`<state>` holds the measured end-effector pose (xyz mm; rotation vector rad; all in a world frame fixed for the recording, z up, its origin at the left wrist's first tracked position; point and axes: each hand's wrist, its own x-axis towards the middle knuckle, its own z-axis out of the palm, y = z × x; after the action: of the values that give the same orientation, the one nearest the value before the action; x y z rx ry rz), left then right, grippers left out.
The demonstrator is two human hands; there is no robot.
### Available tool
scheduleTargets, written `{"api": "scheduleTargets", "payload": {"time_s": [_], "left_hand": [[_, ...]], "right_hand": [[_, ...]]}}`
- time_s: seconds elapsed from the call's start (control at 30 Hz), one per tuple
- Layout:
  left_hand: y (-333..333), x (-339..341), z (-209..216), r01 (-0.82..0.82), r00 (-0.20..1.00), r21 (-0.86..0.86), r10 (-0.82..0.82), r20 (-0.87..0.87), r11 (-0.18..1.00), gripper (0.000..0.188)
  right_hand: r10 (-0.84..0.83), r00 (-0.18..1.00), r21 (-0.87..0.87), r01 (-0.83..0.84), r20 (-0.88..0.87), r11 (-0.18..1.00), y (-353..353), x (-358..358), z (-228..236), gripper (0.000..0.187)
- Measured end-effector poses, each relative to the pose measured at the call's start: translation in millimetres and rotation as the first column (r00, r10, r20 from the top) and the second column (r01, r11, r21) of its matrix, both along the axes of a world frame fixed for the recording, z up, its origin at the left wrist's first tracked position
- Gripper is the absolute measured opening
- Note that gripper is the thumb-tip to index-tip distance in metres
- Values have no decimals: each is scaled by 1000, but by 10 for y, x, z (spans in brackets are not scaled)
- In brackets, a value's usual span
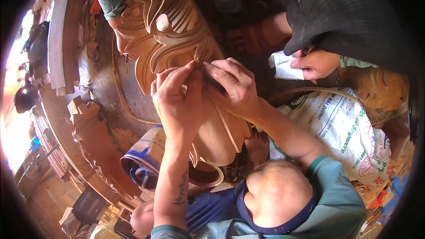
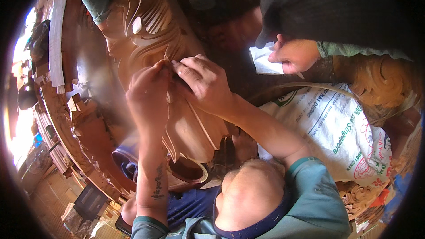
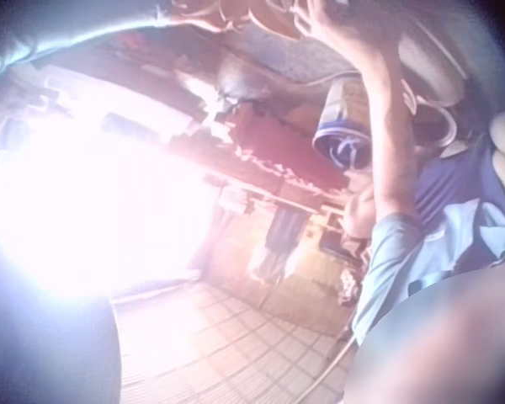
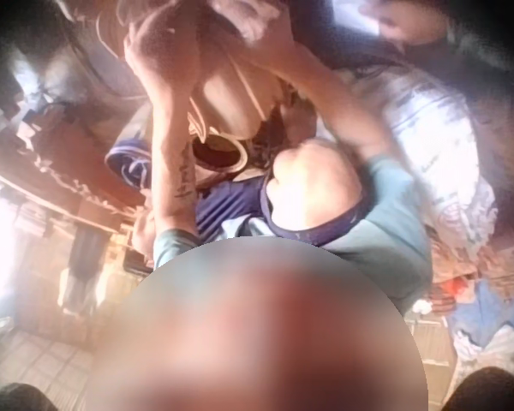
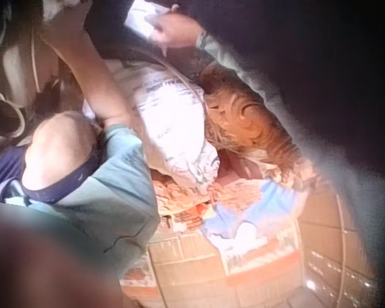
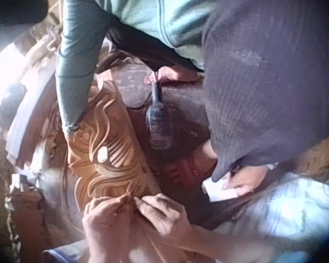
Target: The person walks through a woodworking shop, sits on the floor, and repairs a broken piece on a carved wooden panel. They apply glue to the broken piece and the panel, then press the piece into place to reattach it.
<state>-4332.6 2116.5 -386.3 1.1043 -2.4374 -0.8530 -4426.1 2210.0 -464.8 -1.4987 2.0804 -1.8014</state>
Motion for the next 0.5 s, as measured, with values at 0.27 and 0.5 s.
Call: {"api": "scheduleTargets", "payload": {"time_s": [0.27,0.5], "left_hand": [[-34,-202,144,-146,984,190,122,131,971,21],[-102,-136,212,-69,989,206,41,140,976,23]], "right_hand": [[-3,978,-15,0,-208,1000,44,56,-114,36],[-8,995,22,11,-101,1000,25,124,-61,32]]}}
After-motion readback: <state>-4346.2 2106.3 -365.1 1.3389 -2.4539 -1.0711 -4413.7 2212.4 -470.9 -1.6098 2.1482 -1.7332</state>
